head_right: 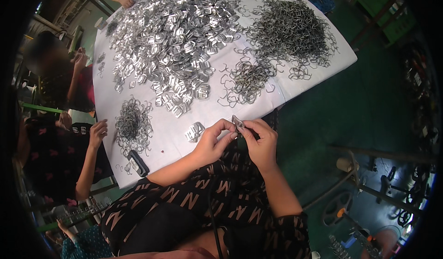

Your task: The person sits at a table and repeatedly picks up small metal hooks and rectangular metal plates. They attach the hooks to the plates by hand and then hang the assembled items on a nearby metal rack. The process is repeated continuously with other workers visible in the background.

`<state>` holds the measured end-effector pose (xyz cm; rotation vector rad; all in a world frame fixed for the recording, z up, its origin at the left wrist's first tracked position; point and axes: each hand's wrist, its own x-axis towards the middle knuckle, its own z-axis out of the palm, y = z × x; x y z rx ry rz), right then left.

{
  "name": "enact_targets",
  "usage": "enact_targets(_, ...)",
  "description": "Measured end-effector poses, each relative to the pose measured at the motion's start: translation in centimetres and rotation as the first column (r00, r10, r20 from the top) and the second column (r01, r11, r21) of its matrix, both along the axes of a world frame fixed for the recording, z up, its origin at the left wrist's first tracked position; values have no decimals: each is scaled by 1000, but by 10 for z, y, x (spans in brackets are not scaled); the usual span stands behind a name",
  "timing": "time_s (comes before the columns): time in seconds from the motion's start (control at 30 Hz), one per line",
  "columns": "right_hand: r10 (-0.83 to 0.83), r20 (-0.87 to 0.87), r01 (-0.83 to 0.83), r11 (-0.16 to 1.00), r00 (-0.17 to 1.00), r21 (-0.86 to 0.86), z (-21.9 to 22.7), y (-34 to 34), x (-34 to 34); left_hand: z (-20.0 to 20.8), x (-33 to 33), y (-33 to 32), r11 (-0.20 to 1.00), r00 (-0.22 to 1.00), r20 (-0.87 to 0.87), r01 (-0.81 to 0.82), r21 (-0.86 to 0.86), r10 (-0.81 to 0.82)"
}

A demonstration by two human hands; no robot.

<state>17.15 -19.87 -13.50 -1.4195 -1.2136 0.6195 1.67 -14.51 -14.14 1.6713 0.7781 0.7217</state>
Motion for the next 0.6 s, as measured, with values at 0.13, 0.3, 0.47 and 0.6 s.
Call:
enact_targets(0.13,29,0,-29,999,1000,-25,0,-1,2,-5,0,3,998,999,15,41,-42,-40)
enact_targets(0.3,-23,15,23,1000,1000,21,-6,-4,0,-16,2,6,988,998,-6,57,-147,-58)
enact_targets(0.47,-64,1,64,998,998,25,-5,-7,5,-9,6,19,973,987,-52,143,-183,-155)
enact_targets(0.6,-114,-32,115,993,993,14,-9,-11,11,-15,7,53,991,985,-121,115,-63,-122)
